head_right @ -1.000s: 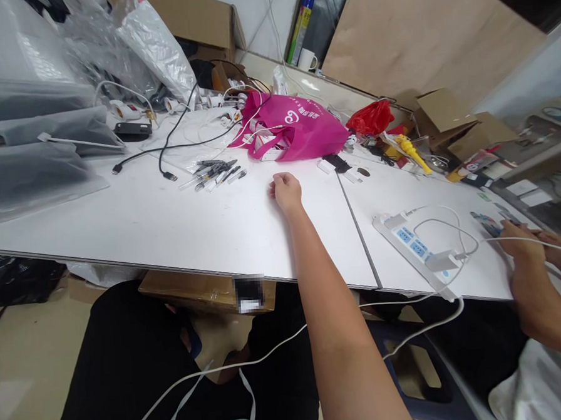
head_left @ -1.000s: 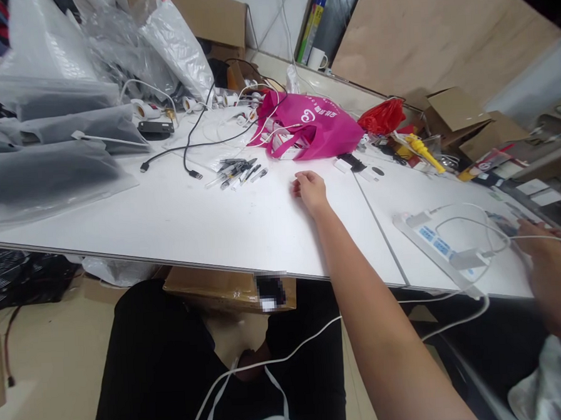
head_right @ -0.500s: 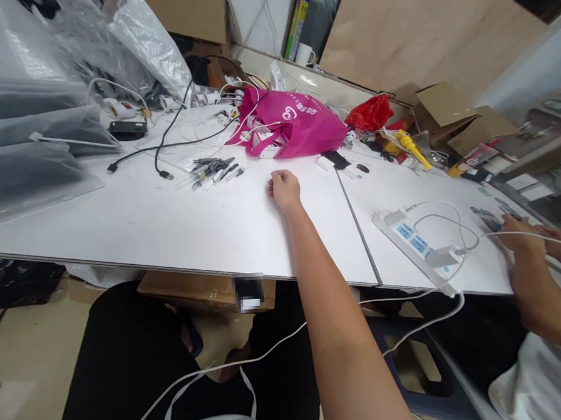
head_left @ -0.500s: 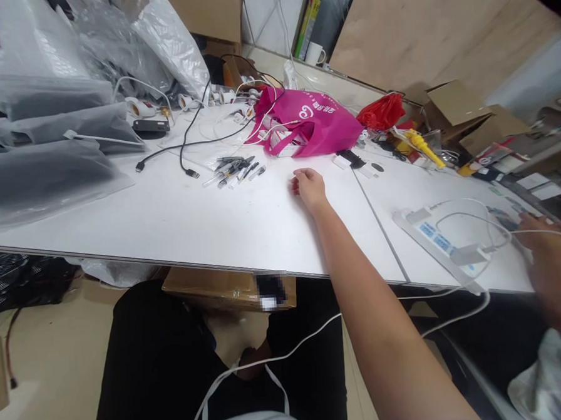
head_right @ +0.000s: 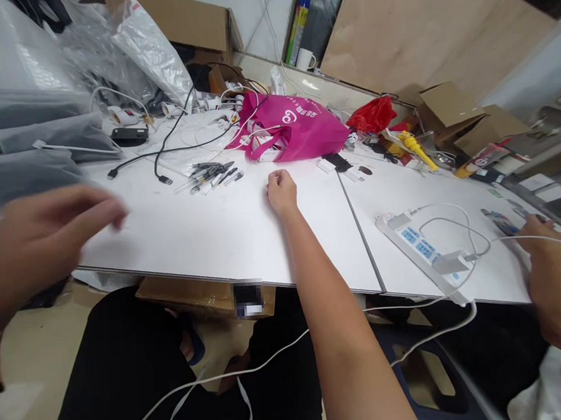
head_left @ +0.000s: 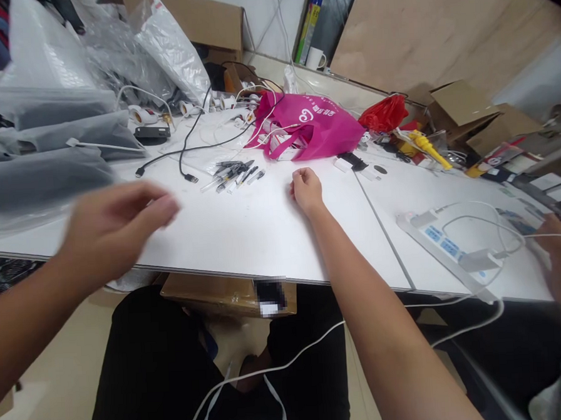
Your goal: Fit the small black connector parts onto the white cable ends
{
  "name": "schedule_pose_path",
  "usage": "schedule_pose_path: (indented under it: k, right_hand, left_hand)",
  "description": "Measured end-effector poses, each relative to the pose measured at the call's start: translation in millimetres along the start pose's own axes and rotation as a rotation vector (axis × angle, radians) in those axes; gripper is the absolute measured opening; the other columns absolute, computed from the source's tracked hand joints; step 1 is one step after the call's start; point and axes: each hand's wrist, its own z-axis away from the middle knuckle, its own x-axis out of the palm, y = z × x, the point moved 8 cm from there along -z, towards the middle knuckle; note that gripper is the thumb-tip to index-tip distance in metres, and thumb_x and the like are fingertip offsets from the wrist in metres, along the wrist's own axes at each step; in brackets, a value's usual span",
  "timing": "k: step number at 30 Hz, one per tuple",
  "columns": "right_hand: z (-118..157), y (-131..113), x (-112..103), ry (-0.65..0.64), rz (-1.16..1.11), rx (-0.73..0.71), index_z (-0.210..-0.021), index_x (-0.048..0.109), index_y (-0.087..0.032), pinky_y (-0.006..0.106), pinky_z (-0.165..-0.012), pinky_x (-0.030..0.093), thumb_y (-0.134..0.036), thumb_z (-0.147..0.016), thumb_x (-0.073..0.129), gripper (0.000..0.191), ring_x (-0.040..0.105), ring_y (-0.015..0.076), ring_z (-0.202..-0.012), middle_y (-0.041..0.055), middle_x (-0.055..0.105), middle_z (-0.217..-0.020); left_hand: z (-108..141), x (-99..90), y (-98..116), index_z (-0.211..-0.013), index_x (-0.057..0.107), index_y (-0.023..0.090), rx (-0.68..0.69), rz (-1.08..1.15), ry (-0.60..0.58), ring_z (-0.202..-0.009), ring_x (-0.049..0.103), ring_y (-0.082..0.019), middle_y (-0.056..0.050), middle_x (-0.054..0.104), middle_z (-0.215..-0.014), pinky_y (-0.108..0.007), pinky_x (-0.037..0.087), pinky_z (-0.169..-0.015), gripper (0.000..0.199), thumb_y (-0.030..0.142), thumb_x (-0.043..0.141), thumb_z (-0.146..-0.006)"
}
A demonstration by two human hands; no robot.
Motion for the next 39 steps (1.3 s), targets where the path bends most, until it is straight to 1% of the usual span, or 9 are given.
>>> schedule_pose_path:
  k: [3, 6, 10, 15, 20, 27, 31, 34, 39]
  right_hand:
    - [-4, -2, -7, 0.018, 0.047, -0.053, -0.092, 0.054, -0.026, 0.025, -0.06, 0.042, -0.031, -0.1, 0.055, 0.01, 0.055, 0.0127, -0.058, -0.0066, 0.057, -0.067]
    - [-6, -2, -13, 0.036, 0.079, -0.07, -0.089, 0.055, -0.025, 0.027, -0.066, 0.044, -0.032, -0.098, 0.056, 0.011, 0.055, 0.0146, -0.063, -0.0053, 0.058, -0.068]
    - [-7, 0, -12, 0.014, 0.106, -0.052, -0.089, 0.056, -0.025, 0.031, -0.069, 0.045, -0.034, -0.099, 0.051, 0.014, 0.056, 0.0163, -0.061, -0.005, 0.059, -0.067]
    - [-9, -5, -10, 0.033, 0.173, -0.097, -0.086, 0.059, -0.024, 0.032, -0.079, 0.045, -0.032, -0.096, 0.053, 0.015, 0.061, 0.0187, -0.079, -0.0007, 0.065, -0.078]
    - [-10, -5, -9, 0.02, 0.186, -0.109, -0.085, 0.059, -0.023, 0.033, -0.082, 0.045, -0.032, -0.095, 0.052, 0.015, 0.061, 0.0196, -0.085, 0.0009, 0.067, -0.083]
    - [-12, -3, -7, 0.011, 0.25, -0.127, -0.087, 0.061, -0.024, 0.035, -0.084, 0.049, -0.035, -0.096, 0.052, 0.017, 0.062, 0.0207, -0.083, 0.0022, 0.068, -0.083]
    - [-6, -12, 2, -0.064, 0.358, -0.188, -0.108, 0.071, -0.021, 0.04, -0.092, 0.053, -0.031, -0.096, 0.054, 0.024, 0.065, 0.0212, -0.084, 0.0065, 0.074, -0.101]
    - [6, -26, 16, -0.189, 0.498, -0.366, -0.131, 0.074, -0.021, 0.042, -0.106, 0.052, -0.018, -0.09, 0.058, 0.044, 0.068, 0.0238, -0.104, 0.0115, 0.071, -0.131]
    - [21, -32, 29, -0.316, 0.691, -0.471, -0.12, 0.081, -0.024, 0.048, -0.111, 0.049, -0.027, -0.099, 0.057, 0.032, 0.063, 0.0316, -0.122, 0.0109, 0.074, -0.126]
  left_hand:
    - [-75, 61.6, 23, -0.106, 0.071, 0.018, 0.228, -0.043, -0.004, -0.101, 0.06, -0.017, -0.004, 0.074, -0.111, -0.038, 0.053, -0.094, 0.025, 0.039, 0.059, -0.098]
    - [-137, 133.3, 20, -0.113, 0.069, 0.019, 0.185, -0.219, -0.03, -0.126, 0.058, -0.03, -0.012, 0.07, -0.127, -0.05, 0.046, -0.111, 0.026, 0.037, 0.063, -0.096]
    - [-149, 182.0, 5, -0.123, 0.067, 0.02, 0.079, -0.33, -0.014, -0.142, 0.048, -0.042, -0.018, 0.064, -0.141, -0.06, 0.035, -0.118, 0.033, 0.043, 0.056, -0.102]
    - [-133, 186.4, -7, -0.125, 0.069, 0.021, 0.117, -0.379, -0.07, -0.147, 0.042, -0.045, -0.018, 0.06, -0.148, -0.062, 0.028, -0.12, 0.036, 0.046, 0.059, -0.102]
    - [-143, 184.0, -24, -0.113, 0.075, 0.021, 0.079, -0.385, -0.135, -0.141, 0.043, -0.044, -0.016, 0.07, -0.133, -0.065, 0.027, -0.117, 0.032, 0.048, 0.061, -0.101]
    - [-140, 188.2, -16, -0.09, 0.076, 0.017, 0.115, -0.356, -0.186, -0.132, 0.045, -0.036, -0.013, 0.072, -0.128, -0.057, 0.028, -0.115, 0.028, 0.038, 0.063, -0.103]
    - [-136, 201.3, -5, -0.092, 0.079, 0.019, 0.206, -0.305, -0.253, -0.13, 0.05, -0.035, -0.011, 0.074, -0.125, -0.056, 0.031, -0.113, 0.015, 0.032, 0.072, -0.096]
    - [-133, 212.1, 5, -0.096, 0.083, 0.023, 0.317, -0.245, -0.303, -0.127, 0.055, -0.034, -0.01, 0.075, -0.123, -0.056, 0.034, -0.114, 0.015, 0.033, 0.072, -0.095]
    - [-147, 183.8, -9, -0.11, 0.08, 0.022, 0.242, -0.269, -0.087, -0.129, 0.058, -0.031, -0.009, 0.077, -0.127, -0.054, 0.037, -0.113, 0.028, 0.032, 0.054, -0.106]
